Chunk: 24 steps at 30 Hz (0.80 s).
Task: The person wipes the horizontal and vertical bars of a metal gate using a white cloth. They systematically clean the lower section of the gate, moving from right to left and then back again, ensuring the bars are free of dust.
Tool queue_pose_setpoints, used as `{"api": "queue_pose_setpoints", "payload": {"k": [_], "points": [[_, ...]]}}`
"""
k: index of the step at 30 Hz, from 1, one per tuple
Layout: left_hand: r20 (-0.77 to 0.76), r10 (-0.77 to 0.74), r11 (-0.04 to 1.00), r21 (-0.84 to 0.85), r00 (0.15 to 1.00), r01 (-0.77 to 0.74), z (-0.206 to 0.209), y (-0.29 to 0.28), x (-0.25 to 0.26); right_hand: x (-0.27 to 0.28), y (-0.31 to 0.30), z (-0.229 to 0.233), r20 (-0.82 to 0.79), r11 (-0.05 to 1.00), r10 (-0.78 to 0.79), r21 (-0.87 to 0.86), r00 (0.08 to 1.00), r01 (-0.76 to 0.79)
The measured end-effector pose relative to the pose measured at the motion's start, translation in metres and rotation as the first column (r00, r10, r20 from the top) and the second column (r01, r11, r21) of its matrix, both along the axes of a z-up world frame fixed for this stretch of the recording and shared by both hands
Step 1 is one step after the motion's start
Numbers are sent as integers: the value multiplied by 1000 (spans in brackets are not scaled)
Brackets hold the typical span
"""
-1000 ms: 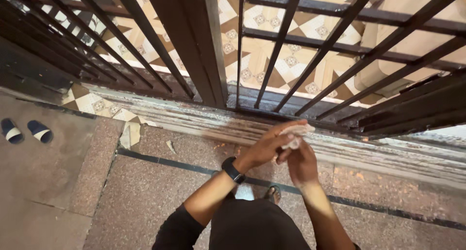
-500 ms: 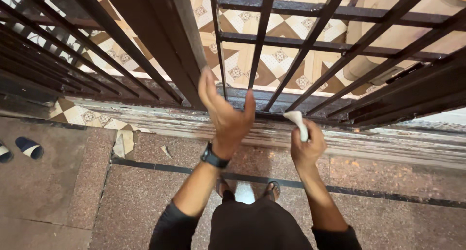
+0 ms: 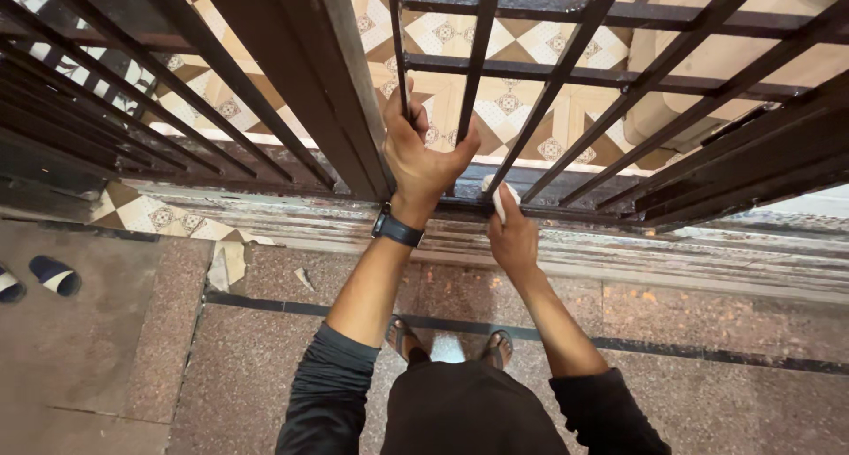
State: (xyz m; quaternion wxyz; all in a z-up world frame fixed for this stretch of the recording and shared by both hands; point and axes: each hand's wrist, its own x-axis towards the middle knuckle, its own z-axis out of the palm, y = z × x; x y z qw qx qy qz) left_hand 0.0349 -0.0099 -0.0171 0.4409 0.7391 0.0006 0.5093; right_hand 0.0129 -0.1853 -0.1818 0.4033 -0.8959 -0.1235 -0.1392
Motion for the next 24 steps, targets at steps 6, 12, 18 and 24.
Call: {"api": "queue_pose_setpoints", "payload": {"k": [6,12,18,24], "points": [[-4,-17,1000,-13,1000,17,-3,-1,0,8,-1,4,-20,1000,-5,17,1000,5],[24,8,1000,26,1000,-8,-5,1,2,-15,-22,0,73,969,-123,-207,990,135],[91,20,998,62,996,-25,-7,1,6,-1,-3,18,48,999,-40,-1,998,40],[71,-28,997,70,997,23,-6,5,5,0,-3,25,92,998,-51,25,994,49]]}}
